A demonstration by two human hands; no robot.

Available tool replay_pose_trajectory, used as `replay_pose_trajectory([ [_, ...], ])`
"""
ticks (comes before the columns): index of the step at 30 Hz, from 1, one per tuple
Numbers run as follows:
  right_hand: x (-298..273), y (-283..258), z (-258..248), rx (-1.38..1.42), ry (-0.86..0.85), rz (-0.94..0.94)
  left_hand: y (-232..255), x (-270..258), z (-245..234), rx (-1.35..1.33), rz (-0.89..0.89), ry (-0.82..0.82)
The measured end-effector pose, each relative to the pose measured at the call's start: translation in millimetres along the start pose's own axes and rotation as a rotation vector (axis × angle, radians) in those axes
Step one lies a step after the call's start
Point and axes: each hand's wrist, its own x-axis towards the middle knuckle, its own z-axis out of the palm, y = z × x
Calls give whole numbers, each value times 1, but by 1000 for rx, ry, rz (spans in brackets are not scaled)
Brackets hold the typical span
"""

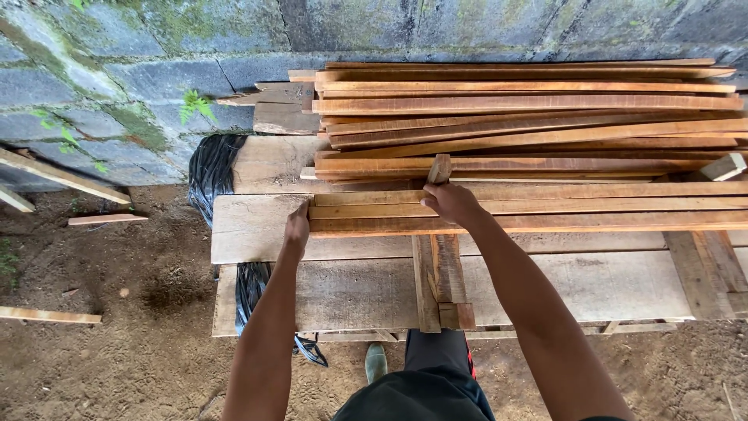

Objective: Organizes small wooden strips on a workbench and secures them into a bundle using a black rubber strap.

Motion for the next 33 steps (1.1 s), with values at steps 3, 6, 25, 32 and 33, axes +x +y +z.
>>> replay_pose_trajectory([
  [3,5,2,2,8,-17,11,-5,6,-1,0,-16,16],
  [6,7,2,4,-6,-22,30,-6,9,0,34,-19,22],
  [25,-8,-12,-10,69,-36,81,-47,101,-10,294,57,64],
  [32,-5,-13,-7,36,-36,108,-15,70,-15,16,-53,-105],
  [33,-7,-12,-7,39,-36,113,-12,64,-13,-79,-102,-153],
])
